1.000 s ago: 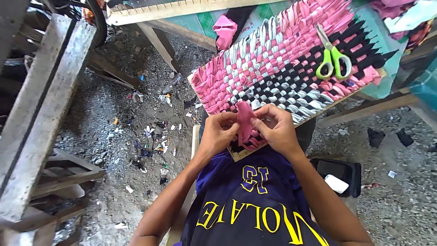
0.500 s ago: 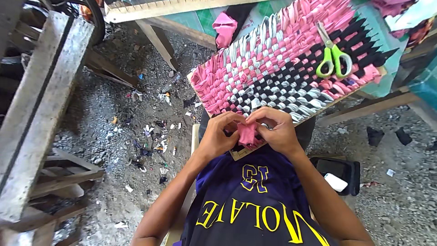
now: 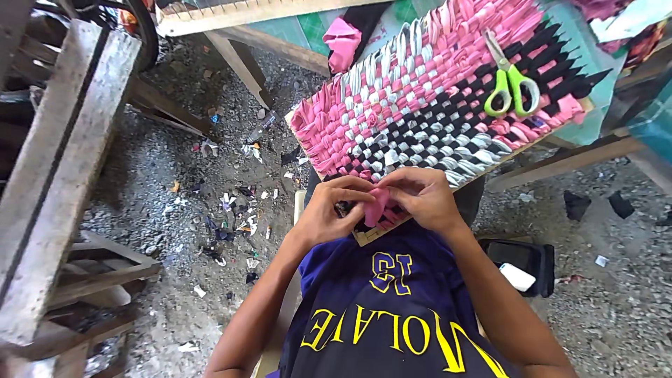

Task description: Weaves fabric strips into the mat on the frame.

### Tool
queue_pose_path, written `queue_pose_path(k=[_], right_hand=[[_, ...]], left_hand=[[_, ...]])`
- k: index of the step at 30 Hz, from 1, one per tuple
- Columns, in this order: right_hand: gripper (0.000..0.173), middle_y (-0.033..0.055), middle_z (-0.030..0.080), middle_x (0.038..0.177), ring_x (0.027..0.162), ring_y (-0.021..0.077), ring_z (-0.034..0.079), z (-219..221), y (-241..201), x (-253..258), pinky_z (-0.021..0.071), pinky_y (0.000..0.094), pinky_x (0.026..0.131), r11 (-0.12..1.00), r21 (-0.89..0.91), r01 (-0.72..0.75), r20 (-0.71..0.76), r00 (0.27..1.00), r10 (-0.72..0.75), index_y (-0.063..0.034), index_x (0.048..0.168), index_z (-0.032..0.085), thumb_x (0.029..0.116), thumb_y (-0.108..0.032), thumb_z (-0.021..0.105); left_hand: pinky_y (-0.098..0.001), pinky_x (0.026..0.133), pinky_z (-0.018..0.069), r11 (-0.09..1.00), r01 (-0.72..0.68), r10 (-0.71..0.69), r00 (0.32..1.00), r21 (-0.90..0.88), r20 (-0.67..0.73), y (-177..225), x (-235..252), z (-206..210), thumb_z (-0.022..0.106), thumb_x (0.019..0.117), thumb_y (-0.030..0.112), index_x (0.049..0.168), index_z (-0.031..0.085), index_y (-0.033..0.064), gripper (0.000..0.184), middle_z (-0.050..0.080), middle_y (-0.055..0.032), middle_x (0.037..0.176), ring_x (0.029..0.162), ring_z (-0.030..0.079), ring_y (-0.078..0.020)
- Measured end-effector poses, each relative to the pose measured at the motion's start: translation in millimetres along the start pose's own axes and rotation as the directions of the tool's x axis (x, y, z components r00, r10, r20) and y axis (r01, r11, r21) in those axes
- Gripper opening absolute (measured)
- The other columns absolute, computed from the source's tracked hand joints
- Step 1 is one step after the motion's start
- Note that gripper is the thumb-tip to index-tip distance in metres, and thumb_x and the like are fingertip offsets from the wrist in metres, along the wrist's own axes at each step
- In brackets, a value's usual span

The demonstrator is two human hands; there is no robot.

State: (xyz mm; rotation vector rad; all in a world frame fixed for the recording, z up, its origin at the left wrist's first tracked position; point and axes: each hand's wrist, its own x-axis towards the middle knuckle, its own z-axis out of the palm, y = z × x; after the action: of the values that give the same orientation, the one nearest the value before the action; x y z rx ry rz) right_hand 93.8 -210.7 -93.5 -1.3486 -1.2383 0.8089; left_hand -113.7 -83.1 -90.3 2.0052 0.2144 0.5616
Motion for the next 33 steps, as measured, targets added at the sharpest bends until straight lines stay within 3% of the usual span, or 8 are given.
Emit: queue_pose_path(k=[5,9,12,15,19,24,27,33], right_hand=[[0.015,0.0078,0.075,0.100,0.087,0.0157,0.074,-2.3,-0.6,4.8,0.0644,0.0311,0.079,0.994,0.049,-0.095,0.039,0.995,0.093,-0.0003,0.109,0.072,0.0951,0.003,0.067],[0.018,0.0077,0.075,0.099,0.082,0.0161,0.074,-1.1,-8.5,6.6,0.0658,0.0318,0.073,0.986,0.031,-0.162,0.045,0.986,0.161,-0.0019,0.116,0.069,0.1054,-0.009,0.056],[0.028,0.0059,0.076,0.101,0.087,0.0159,0.075,-3.3,-13.1,6.2,0.0653,0.0324,0.077,0.982,0.028,-0.186,0.143,0.973,0.181,-0.0042,0.125,0.067,0.0985,-0.013,0.069],[0.038,0.0039,0.076,0.096,0.082,0.0140,0.074,-0.9,-8.5,6.3,0.0650,0.0315,0.073,0.984,-0.013,-0.177,0.171,0.969,0.177,-0.0062,0.123,0.070,0.0860,-0.004,0.080],[0.034,0.0051,0.075,0.092,0.078,0.0152,0.074,0.6,-10.8,9.8,0.0650,0.0315,0.069,0.981,-0.035,-0.192,0.143,0.970,0.195,-0.0067,0.116,0.071,0.0845,0.002,0.079],[0.040,0.0057,0.074,0.088,0.073,0.0170,0.073,-0.9,-15.9,17.3,0.0645,0.0325,0.065,0.976,-0.043,-0.213,0.182,0.959,0.217,-0.0075,0.118,0.067,0.0823,0.002,0.080],[0.023,0.0048,0.075,0.088,0.073,0.0151,0.073,-15.1,-14.9,31.5,0.0651,0.0321,0.067,0.979,-0.109,-0.171,0.247,0.950,0.193,-0.0061,0.115,0.068,0.0928,-0.007,0.073],[0.019,0.0054,0.075,0.102,0.090,0.0140,0.073,-74.1,9.1,93.7,0.0623,0.0373,0.083,0.872,-0.453,-0.183,-0.198,0.975,0.102,-0.0085,0.110,0.075,0.0993,-0.021,0.066]], left_hand=[[-0.0266,0.077,0.0623,0.991,0.130,-0.130,0.988,-0.011,-0.083,2.1,0.2,5.6,0.075,0.0916,0.008,0.097,0.080,0.0071,0.007,0.074,-0.0034,0.107,0.088,0.071,-0.0082],[-0.0287,0.073,0.0637,0.981,0.186,-0.192,0.968,-0.051,-0.160,1.9,-1.3,11.2,0.079,0.0873,0.005,0.096,0.079,0.0078,0.009,0.074,-0.0029,0.102,0.083,0.072,-0.0107],[-0.0299,0.066,0.0632,0.966,0.222,-0.245,0.951,-0.135,-0.188,2.7,-3.0,11.7,0.078,0.0868,0.002,0.098,0.075,0.0063,0.012,0.072,-0.0052,0.097,0.075,0.070,-0.0134],[-0.0321,0.072,0.0646,0.964,0.214,-0.240,0.956,-0.157,-0.169,1.5,-1.3,12.3,0.074,0.0876,-0.002,0.097,0.074,0.0046,0.011,0.068,-0.0071,0.100,0.085,0.070,-0.0157],[-0.0317,0.087,0.0596,0.981,0.192,-0.190,0.980,0.027,-0.062,4.2,1.6,10.5,0.068,0.0909,0.004,0.096,0.078,0.0103,0.013,0.069,-0.0041,0.113,0.104,0.066,-0.0125],[-0.0309,0.077,0.0636,0.962,0.266,-0.264,0.964,0.066,-0.039,9.8,2.6,11.9,0.078,0.0873,0.006,0.092,0.077,0.0090,0.006,0.072,-0.0010,0.094,0.084,0.071,-0.0089],[-0.0297,0.072,0.0645,0.947,0.320,-0.317,0.947,0.037,-0.055,10.8,1.2,12.4,0.076,0.0869,0.002,0.092,0.078,0.0086,0.009,0.072,-0.0008,0.091,0.078,0.071,-0.0083],[-0.0306,0.076,0.0622,0.933,0.330,-0.331,0.943,0.144,-0.017,12.3,3.2,18.8,0.071,0.0891,0.008,0.103,0.080,0.0122,0.017,0.073,-0.0017,0.096,0.084,0.070,-0.0086]])
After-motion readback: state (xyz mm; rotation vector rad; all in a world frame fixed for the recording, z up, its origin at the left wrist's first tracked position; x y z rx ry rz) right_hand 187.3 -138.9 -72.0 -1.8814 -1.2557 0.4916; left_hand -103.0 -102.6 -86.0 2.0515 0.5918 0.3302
